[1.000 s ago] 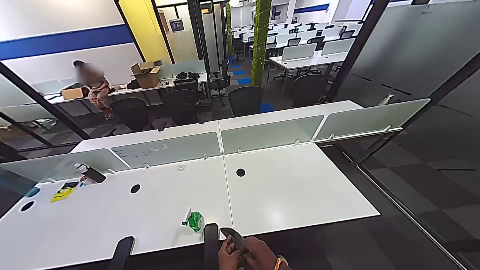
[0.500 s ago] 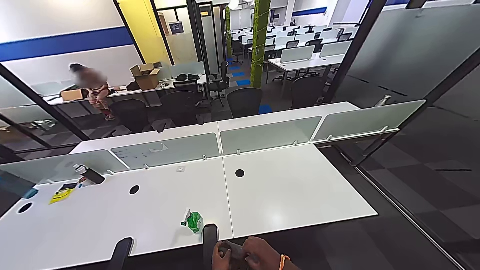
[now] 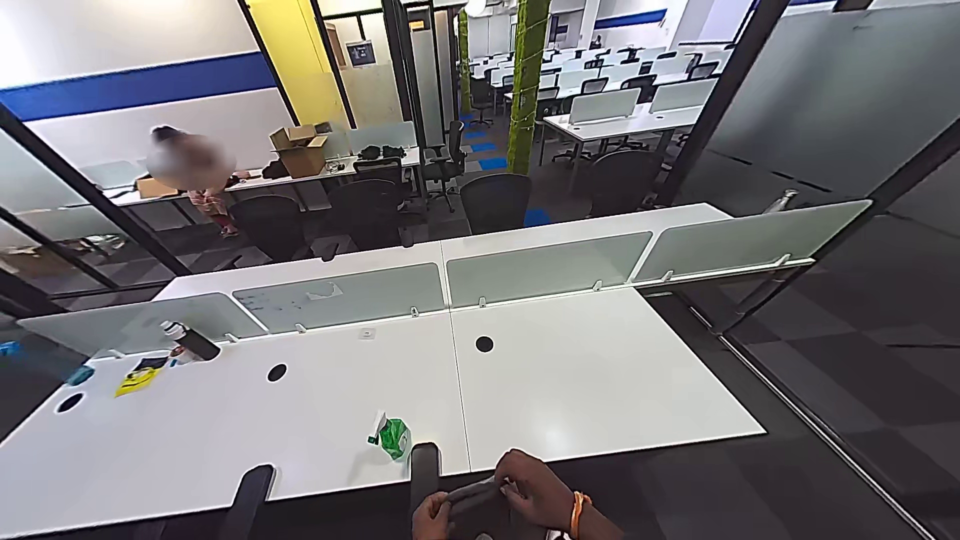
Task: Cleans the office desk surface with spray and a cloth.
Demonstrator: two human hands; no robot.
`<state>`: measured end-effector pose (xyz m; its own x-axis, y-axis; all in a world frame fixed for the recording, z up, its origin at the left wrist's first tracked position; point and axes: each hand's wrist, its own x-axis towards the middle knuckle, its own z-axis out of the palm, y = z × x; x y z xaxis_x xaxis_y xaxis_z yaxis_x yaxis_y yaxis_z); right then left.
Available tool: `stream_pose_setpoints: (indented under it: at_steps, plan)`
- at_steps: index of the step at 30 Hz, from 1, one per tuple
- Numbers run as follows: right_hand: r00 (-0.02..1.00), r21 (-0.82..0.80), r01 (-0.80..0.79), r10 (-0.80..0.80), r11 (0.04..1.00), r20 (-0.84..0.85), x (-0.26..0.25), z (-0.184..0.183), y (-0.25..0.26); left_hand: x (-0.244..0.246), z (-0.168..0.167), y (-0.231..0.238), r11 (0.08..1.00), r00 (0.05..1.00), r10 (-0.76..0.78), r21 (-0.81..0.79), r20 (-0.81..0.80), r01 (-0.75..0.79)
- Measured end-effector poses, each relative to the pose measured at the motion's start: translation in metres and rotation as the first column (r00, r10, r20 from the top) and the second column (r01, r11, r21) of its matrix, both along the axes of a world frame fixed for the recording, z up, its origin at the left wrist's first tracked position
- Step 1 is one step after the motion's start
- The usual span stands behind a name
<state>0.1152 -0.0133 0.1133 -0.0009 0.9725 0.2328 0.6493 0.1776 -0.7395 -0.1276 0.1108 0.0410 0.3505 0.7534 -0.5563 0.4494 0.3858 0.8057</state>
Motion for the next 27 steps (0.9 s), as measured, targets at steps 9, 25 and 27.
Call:
stream_pose_setpoints:
  at_steps: [9, 25, 27]
  plan:
    - [0.984, -0.093, 0.124, -0.110, 0.988, 0.142, 0.013, -0.004, -0.004, -0.008, 0.020, 0.017, 0.941, 0.987, -0.136, 0.302, -0.087, 0.156]
    - [0.927, -0.166, 0.363, -0.338, 0.917, 0.159, 0.035, -0.005, -0.010, 0.001, 0.052, 0.032, 0.874, 0.936, -0.347, 0.384, 0.064, 0.298]
    - [0.925, -0.174, 0.370, -0.345, 0.913, 0.156, 0.036, -0.005, -0.010, 0.003, 0.051, 0.033, 0.854, 0.930, -0.368, 0.401, 0.017, 0.331]
